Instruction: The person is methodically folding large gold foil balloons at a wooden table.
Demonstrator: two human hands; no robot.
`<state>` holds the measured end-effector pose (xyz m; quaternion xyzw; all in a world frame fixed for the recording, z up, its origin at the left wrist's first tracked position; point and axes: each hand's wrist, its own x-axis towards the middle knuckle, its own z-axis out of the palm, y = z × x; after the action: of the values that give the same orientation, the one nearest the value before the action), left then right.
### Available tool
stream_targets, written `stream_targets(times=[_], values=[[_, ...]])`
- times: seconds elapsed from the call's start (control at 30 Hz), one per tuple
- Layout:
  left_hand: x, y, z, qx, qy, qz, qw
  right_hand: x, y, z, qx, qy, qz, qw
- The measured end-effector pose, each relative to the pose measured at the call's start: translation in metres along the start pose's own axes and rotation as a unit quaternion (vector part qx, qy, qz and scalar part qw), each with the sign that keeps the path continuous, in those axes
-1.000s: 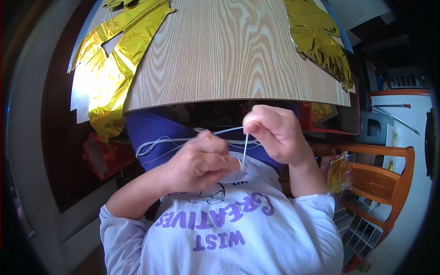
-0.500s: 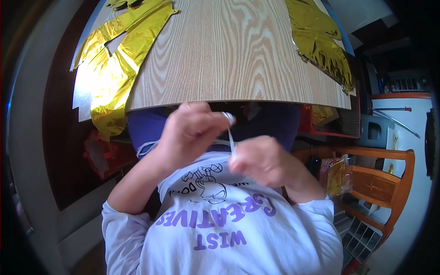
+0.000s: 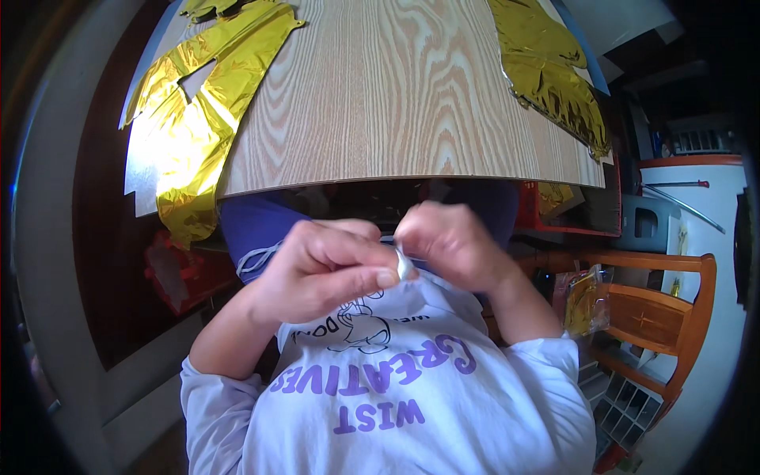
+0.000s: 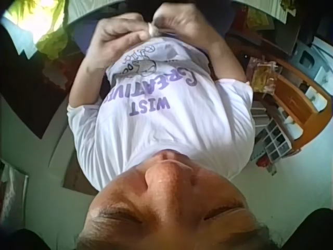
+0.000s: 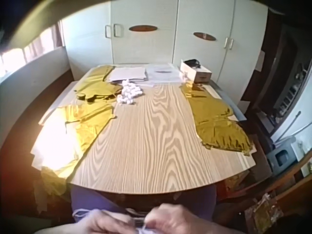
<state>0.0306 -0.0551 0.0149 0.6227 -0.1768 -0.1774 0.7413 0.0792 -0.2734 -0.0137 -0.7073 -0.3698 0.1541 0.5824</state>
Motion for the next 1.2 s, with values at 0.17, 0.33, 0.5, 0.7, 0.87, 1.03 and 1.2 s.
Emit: stream_targets(times=[0.17,0.33,0.5,0.7,0.87,1.03,1.2], values=[[0.013,-0.011,-0.007,0.347,0.048,0.072,0.934,-0.002,-0.02,-0.008,0.088,0.004,-0.025,0.996],[0.006,0.005,0.0,-0.034,0.083,-0.003,0.996,0.007,-0.002,0.002,-0.047,-0.046,-0.011,0.998],[0.01,-0.004,-0.011,0.256,0.014,0.058,0.965,0.012,-0.03,-0.013,0.094,0.078,-0.013,0.992],[0.005,0.014,-0.014,0.277,0.193,0.011,0.941,0.009,-0.024,0.008,-0.034,-0.122,-0.071,0.989],[-0.003,0.009,0.0,0.154,0.029,0.066,0.985,0.026,-0.019,-0.006,-0.027,0.063,-0.014,0.998],[0.0,-0.006,-0.014,0.203,0.138,0.068,0.967,0.018,-0.027,0.008,0.029,-0.022,-0.149,0.988],[-0.005,0.016,-0.004,-0.034,0.074,0.037,0.996,0.029,-0.013,0.006,-0.035,0.003,-0.101,0.994]])
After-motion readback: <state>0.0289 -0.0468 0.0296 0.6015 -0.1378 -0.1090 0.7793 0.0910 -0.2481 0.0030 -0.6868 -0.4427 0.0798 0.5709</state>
